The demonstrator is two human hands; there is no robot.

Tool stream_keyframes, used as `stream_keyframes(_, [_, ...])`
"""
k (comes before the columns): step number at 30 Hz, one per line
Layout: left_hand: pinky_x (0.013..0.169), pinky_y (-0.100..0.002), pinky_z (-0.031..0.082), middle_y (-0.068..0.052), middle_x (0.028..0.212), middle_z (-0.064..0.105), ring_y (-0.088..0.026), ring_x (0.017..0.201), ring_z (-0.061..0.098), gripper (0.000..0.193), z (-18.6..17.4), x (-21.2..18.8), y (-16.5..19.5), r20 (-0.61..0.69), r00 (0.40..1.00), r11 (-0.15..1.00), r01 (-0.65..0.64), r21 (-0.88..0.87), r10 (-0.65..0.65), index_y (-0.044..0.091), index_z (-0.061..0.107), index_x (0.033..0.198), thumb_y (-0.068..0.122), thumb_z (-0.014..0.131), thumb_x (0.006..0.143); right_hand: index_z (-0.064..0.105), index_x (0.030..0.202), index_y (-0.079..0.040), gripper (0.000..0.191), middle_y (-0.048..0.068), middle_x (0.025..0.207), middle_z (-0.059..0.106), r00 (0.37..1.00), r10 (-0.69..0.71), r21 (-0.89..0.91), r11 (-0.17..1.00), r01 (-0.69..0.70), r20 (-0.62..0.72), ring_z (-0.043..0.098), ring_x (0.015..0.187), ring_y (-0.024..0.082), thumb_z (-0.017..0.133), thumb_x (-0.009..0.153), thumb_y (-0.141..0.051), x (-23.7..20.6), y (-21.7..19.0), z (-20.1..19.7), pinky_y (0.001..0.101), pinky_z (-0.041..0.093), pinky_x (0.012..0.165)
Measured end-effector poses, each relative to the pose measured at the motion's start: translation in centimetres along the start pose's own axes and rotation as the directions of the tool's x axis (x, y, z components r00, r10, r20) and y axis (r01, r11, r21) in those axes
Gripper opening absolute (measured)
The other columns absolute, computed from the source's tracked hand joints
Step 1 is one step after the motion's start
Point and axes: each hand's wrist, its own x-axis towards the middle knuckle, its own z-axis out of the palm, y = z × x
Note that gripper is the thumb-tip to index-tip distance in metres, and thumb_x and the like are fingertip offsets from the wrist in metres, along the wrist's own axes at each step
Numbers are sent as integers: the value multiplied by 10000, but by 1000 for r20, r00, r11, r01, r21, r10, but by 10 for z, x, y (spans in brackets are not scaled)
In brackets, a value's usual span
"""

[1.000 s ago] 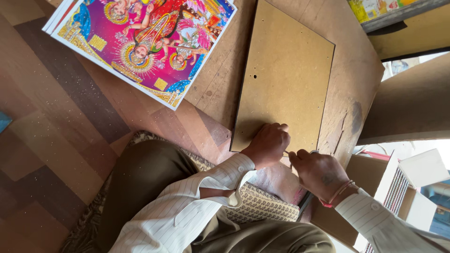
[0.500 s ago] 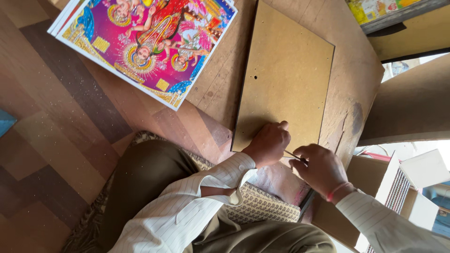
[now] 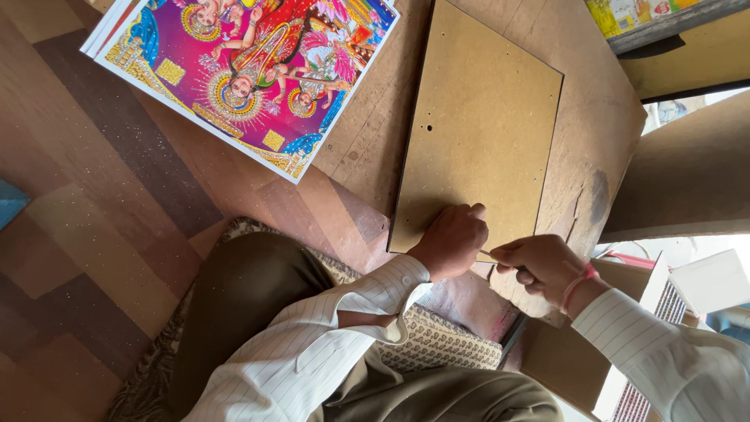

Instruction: The person assembles a framed religious print at a low workbench. They place a white backing paper into an empty black frame, then work on the back of a completed framed print, using a small hand tool to press fasteners into the frame's rear board to secure the backing.

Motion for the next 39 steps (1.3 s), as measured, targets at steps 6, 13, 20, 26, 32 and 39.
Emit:
stream_keyframes(6, [854,-487,516,-223,916,616,-348,871,638,119,-4,4,2,45,999,999,5,38,-7,-36,623,644,-79,583,748,787,1028,-77,163,78,855,734,924,-364,-455,847,274,-120,655,650,182,734,894,-154,-27,-4,14,330,522,569])
stream_keyframes(13, [807,-503,508,-245,931,614,-416,880,628,87,-4,4,-3,43,996,985,89,-146,-83,-41,600,726,-107,554,692,740,1134,-88,380,79,942,711,614,-683,-836,9,548,395,718,795,277,653,765,-86,-35,-1,6,408,585,717])
stream_keyframes(20, [781,-495,530,-241,886,615,-420,838,641,50,3,8,-7,19,998,991,62,-117,-60,-35,608,752,-74,596,723,836,1007,-102,235,97,821,800,932,-355,-538,800,266,-67,746,697,179,792,790,-180,-13,-3,6,350,597,720])
stream_keyframes(26, [758,-493,534,-241,882,618,-400,813,649,48,-5,11,-1,108,986,982,137,-130,-123,-48,608,727,-92,595,714,837,1028,-93,219,119,815,810,987,-138,-321,941,104,-83,666,667,274,771,828,-153,-24,-13,9,391,565,631])
stream_keyframes(32, [761,-503,525,-251,862,613,-418,833,636,78,-4,8,-4,23,996,980,90,-179,-87,-42,584,700,-119,577,692,688,1169,-84,356,86,955,695,670,-599,-857,-52,513,438,711,837,261,657,817,-125,-50,-9,14,383,585,723])
stream_keyframes(39, [768,-508,515,-253,893,610,-432,830,628,82,3,9,-7,-19,995,980,90,-180,-95,-35,587,702,-106,559,672,751,1133,-135,347,82,972,744,670,-668,-851,103,515,324,727,858,289,626,811,-117,-33,-8,10,408,586,790])
